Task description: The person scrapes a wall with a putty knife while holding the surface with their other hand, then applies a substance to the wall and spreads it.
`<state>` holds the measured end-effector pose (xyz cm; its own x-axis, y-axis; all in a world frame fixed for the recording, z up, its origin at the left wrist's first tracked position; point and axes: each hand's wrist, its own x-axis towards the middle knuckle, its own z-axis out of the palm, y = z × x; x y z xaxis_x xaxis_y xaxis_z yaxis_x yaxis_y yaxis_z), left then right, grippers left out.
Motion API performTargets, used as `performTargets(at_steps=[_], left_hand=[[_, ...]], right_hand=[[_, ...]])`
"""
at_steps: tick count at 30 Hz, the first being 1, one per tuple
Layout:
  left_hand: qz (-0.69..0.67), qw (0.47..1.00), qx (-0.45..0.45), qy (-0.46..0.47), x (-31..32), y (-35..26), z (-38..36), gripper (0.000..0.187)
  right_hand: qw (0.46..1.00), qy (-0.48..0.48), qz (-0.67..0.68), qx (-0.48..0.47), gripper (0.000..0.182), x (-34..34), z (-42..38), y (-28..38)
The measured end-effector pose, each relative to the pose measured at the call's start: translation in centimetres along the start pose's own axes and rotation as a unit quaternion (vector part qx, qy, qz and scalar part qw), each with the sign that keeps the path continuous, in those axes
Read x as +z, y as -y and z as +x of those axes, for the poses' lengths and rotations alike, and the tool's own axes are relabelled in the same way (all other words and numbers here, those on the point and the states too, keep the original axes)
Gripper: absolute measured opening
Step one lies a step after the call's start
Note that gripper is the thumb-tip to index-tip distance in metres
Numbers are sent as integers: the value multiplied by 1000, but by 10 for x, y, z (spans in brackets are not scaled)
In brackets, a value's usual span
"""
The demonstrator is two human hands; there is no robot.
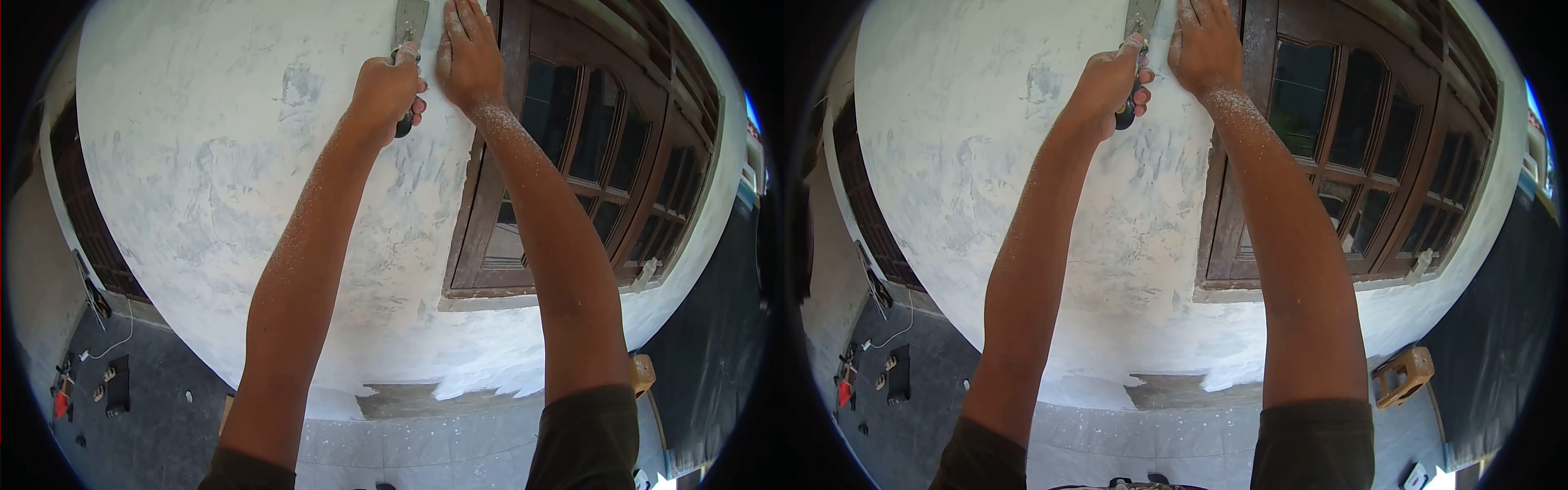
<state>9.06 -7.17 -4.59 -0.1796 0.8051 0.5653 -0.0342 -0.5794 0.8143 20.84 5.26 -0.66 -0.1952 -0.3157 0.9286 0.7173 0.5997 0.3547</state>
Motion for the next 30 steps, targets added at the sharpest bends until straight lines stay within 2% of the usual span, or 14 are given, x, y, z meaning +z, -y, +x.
performTargets(at_steps=[4,10,14,21,26,28,30], left_hand=[[11,999,-51,-6,-7,27,-30,36],[-24,1000,-5,19,-3,-6,-2,35],[1,996,-84,6,-6,32,-42,37],[-12,999,-25,-15,5,-2,-3,37],[-23,998,-64,-4,-4,35,-30,36],[19,998,-56,-15,-6,34,-19,36],[4,1000,-15,-9,-4,7,-3,36]], right_hand=[[999,-9,-22,-24,56,3,-1,-2],[1000,1,-18,-17,54,-3,-1,1],[999,4,-22,-23,55,1,-3,-2],[1000,-3,-10,-16,54,-3,0,3],[999,-7,-10,-32,56,0,-3,-1],[1000,-1,-19,-22,56,-1,-2,-1],[1000,-1,-8,-18,56,-1,-3,0]])
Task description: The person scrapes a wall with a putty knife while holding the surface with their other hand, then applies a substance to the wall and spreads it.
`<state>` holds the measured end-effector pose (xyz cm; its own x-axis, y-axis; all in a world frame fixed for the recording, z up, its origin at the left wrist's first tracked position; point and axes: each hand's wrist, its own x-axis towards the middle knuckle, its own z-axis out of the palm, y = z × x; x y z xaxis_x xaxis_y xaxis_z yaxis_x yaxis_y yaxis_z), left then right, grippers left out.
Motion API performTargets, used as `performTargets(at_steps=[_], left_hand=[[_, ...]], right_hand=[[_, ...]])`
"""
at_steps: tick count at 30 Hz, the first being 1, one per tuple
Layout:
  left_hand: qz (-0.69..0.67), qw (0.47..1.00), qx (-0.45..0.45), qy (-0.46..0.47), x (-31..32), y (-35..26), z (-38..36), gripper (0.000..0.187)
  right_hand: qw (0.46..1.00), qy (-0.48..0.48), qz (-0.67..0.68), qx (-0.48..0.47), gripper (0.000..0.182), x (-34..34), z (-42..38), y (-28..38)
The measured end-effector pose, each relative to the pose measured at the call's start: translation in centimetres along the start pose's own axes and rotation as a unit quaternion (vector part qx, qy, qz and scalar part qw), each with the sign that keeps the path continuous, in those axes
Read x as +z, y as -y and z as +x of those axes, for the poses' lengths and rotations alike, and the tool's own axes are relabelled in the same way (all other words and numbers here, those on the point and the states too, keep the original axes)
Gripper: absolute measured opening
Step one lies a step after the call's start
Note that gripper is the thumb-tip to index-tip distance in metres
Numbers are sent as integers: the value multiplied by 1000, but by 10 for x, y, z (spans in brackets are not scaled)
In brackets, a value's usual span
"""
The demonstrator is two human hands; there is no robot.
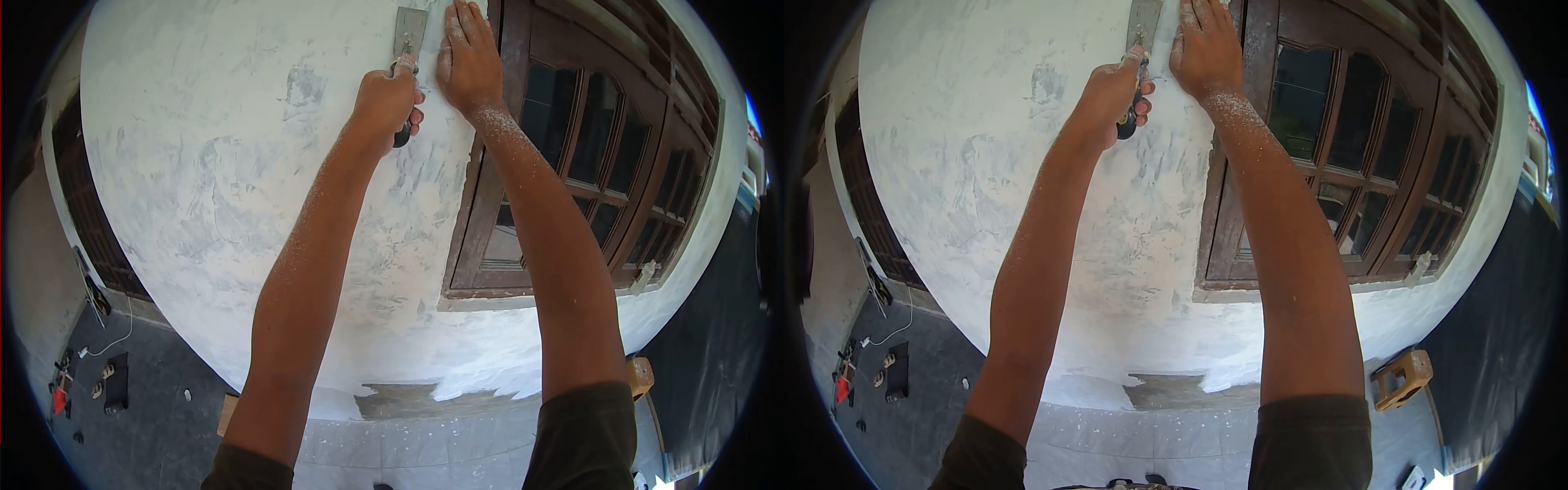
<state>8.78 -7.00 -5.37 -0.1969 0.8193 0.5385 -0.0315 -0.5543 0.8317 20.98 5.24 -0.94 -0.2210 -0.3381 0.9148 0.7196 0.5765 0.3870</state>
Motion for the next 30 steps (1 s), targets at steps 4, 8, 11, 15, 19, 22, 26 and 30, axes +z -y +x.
performTargets(at_steps=[4,8,11,15,19,22,26,30], left_hand=[[-25,1000,6,9,1,-8,2,35],[-3,999,-36,15,-10,16,-27,35],[2,1000,-17,8,-5,1,-6,35],[-6,1000,12,-5,7,-20,11,35],[-28,998,-47,36,1,12,-22,37],[7,999,-32,20,1,8,-7,36],[-38,999,19,19,13,-37,18,34],[-36,998,-43,28,4,-2,-15,35]], right_hand=[[1000,-8,14,-1,56,-1,1,0],[1000,-11,3,-7,56,3,-1,-1],[1000,-15,5,-3,55,1,-1,-1],[1000,-17,9,-5,53,1,2,0],[1000,-15,4,-5,53,1,0,0],[1000,-6,-11,-9,53,1,0,-2],[1000,-1,-21,-2,54,-2,1,1],[1000,-10,0,3,55,0,1,1]])
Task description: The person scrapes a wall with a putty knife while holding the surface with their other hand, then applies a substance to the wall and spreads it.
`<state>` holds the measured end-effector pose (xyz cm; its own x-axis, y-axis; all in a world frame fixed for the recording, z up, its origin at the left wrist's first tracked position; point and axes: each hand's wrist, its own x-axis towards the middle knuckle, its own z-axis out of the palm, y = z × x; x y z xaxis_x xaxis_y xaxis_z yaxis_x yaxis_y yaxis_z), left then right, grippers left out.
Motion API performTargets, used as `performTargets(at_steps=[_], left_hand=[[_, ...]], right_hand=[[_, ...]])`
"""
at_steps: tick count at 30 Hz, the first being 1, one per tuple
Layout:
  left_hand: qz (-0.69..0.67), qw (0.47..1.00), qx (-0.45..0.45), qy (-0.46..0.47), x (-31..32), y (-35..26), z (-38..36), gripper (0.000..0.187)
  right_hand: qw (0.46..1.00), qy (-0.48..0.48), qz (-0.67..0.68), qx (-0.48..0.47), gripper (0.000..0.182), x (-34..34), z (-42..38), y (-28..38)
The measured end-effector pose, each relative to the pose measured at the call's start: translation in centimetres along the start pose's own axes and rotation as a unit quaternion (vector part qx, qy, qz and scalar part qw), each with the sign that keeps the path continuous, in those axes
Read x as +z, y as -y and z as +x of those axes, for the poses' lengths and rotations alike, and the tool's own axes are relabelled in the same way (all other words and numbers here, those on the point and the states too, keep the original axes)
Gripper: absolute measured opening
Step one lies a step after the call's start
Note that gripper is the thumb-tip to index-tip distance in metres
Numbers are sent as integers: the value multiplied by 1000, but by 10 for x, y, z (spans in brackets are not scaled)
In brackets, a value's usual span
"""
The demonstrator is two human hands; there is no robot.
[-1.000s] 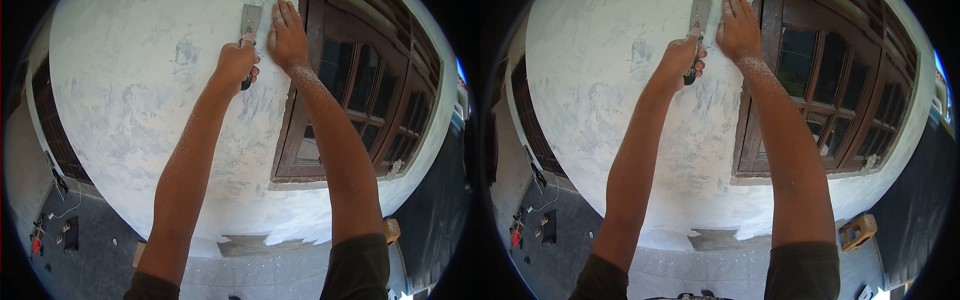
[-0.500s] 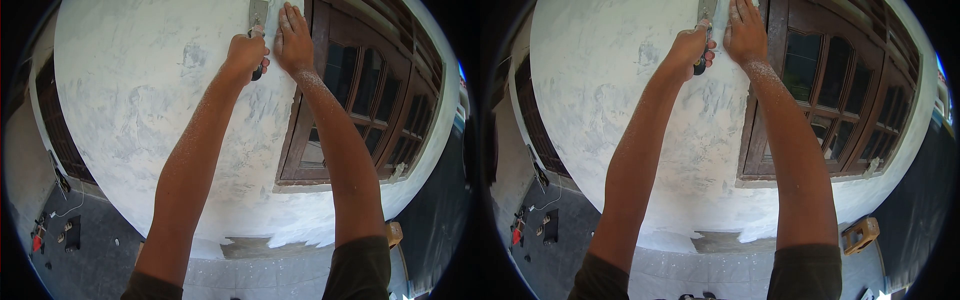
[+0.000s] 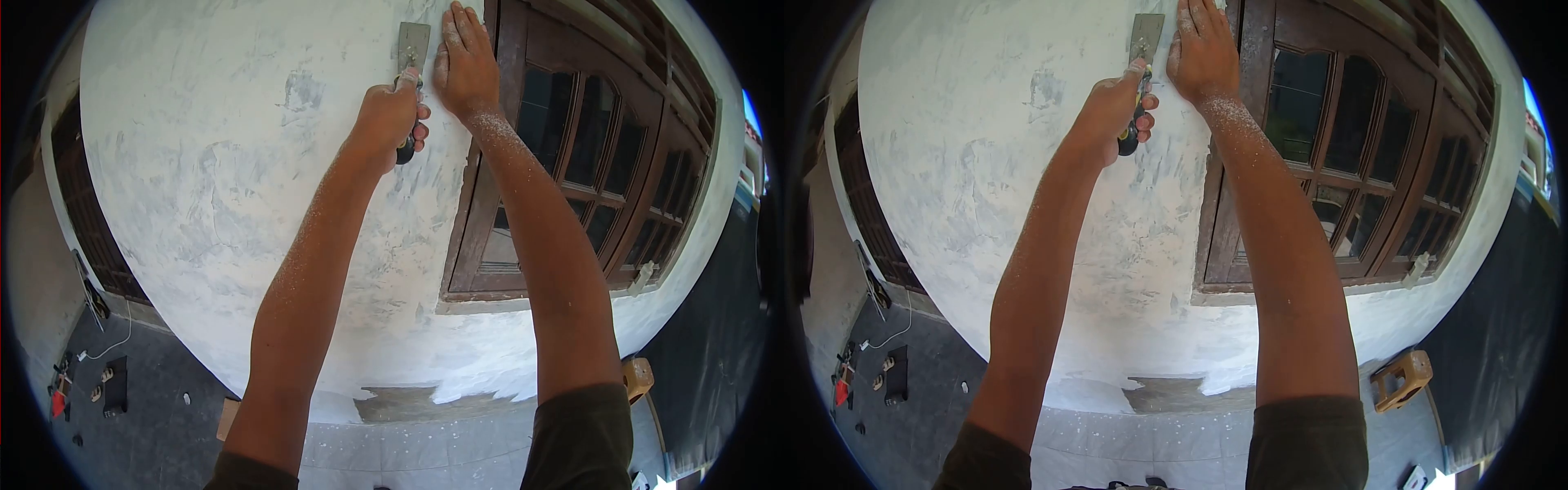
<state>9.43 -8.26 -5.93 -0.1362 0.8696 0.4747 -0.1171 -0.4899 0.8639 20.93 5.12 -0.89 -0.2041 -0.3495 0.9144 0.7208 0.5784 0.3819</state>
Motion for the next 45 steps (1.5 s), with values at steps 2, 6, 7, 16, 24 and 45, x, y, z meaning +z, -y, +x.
performTargets(at_steps=[2,6,7,16,24,45], left_hand=[[13,1000,-4,3,-4,8,0,35],[24,998,54,-12,9,-36,30,33],[36,997,62,-19,12,-40,33,34],[44,998,25,-26,4,-13,20,36],[41,999,-21,-2,-4,25,-9,37],[8,999,30,-16,4,4,14,36]], right_hand=[[1000,0,7,2,55,-1,-1,1],[1000,14,-9,19,54,-1,0,2],[1000,17,-4,19,53,-2,1,2],[1000,8,-1,13,52,-2,0,2],[1000,3,14,-1,54,-2,-1,0],[1000,-2,13,-1,53,-1,-1,-2]])
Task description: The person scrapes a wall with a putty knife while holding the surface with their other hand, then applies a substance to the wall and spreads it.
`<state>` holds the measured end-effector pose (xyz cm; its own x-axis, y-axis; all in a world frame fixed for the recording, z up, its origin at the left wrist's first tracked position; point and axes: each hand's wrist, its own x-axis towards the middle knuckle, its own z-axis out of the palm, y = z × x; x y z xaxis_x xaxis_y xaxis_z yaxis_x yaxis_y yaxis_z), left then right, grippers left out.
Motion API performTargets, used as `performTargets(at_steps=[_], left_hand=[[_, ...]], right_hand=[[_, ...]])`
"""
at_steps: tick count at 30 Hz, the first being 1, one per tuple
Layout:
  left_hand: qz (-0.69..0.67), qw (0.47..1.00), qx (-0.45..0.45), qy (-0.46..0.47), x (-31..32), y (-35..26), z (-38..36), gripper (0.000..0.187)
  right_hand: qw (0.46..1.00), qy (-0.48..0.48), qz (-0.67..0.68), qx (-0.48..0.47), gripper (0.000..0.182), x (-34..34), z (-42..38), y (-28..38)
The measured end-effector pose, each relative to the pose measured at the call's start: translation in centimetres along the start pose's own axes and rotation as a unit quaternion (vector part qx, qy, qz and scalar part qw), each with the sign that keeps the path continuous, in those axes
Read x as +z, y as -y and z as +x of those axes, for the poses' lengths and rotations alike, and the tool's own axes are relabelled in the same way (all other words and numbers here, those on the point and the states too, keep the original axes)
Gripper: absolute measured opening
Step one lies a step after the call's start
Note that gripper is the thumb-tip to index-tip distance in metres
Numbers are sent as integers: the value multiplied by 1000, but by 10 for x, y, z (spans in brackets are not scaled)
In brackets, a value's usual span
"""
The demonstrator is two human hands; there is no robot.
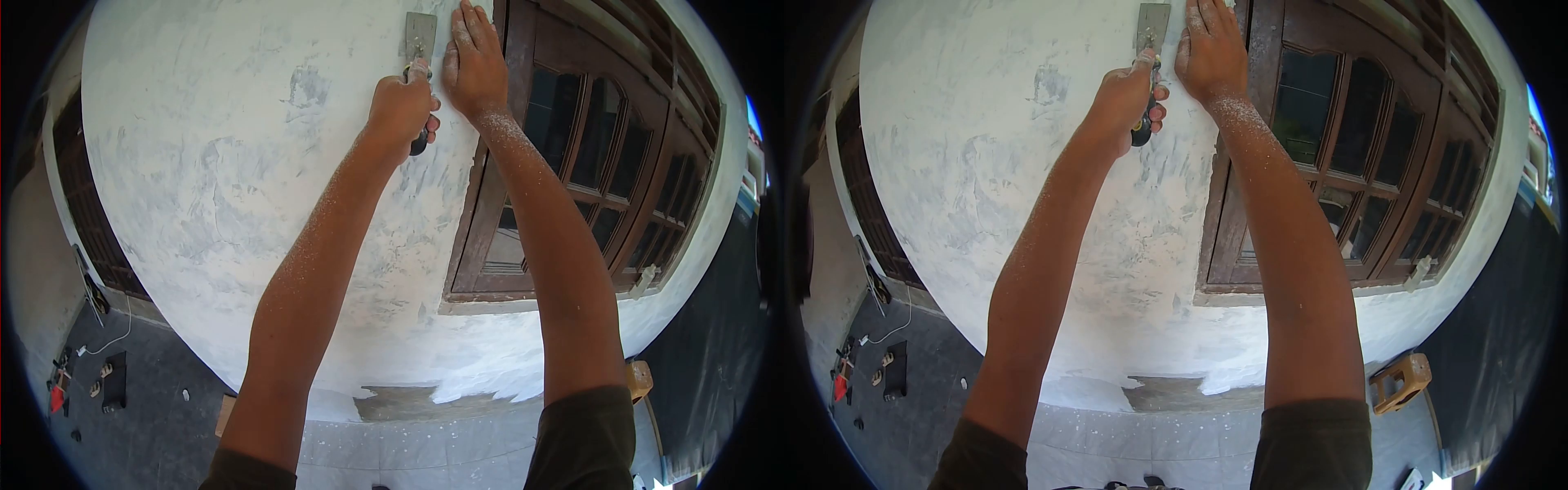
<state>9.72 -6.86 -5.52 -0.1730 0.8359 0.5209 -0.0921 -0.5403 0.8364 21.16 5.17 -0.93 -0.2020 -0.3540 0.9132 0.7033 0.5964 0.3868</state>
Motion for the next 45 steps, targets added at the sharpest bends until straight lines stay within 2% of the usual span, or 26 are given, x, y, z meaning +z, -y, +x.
performTargets(at_steps=[3,7,9,12,15,17,19,25,31,35,37,40,41,45], left_hand=[[8,1000,-22,9,-4,5,-7,37],[-8,999,43,4,9,-40,29,36],[21,999,49,-3,8,-34,26,35],[-14,1000,-14,11,-3,-2,-8,36],[26,1000,-15,-4,-4,0,2,37],[13,999,35,5,2,-21,26,37],[-1,999,39,3,8,-38,34,36],[-27,999,-27,12,-4,8,-12,35],[15,998,60,-15,10,-38,32,35],[-19,999,-31,-1,1,11,-10,39],[-28,998,-48,12,-2,12,-8,37],[-27,999,36,12,5,-30,20,35],[-17,999,40,19,5,-43,31,35],[-27,999,30,-4,7,-10,8,38]], right_hand=[[1000,2,-6,2,54,2,1,1],[1000,4,-11,3,55,4,0,-2],[1000,8,-7,5,54,1,0,-2],[1000,-18,12,-12,52,3,0,1],[1000,-13,0,-2,52,1,0,-2],[1000,-18,11,-16,52,3,-1,-3],[1000,-10,6,-9,53,1,0,0],[999,-27,-5,-35,54,7,-6,-6],[999,-29,0,-33,50,2,-3,-6],[1000,-4,-3,-6,54,3,-2,-1],[1000,1,-12,-3,54,4,0,1],[1000,-2,-7,-2,54,3,-2,-2],[1000,-9,10,-9,54,3,-1,-2],[1000,-1,5,-2,54,1,-1,-1]])
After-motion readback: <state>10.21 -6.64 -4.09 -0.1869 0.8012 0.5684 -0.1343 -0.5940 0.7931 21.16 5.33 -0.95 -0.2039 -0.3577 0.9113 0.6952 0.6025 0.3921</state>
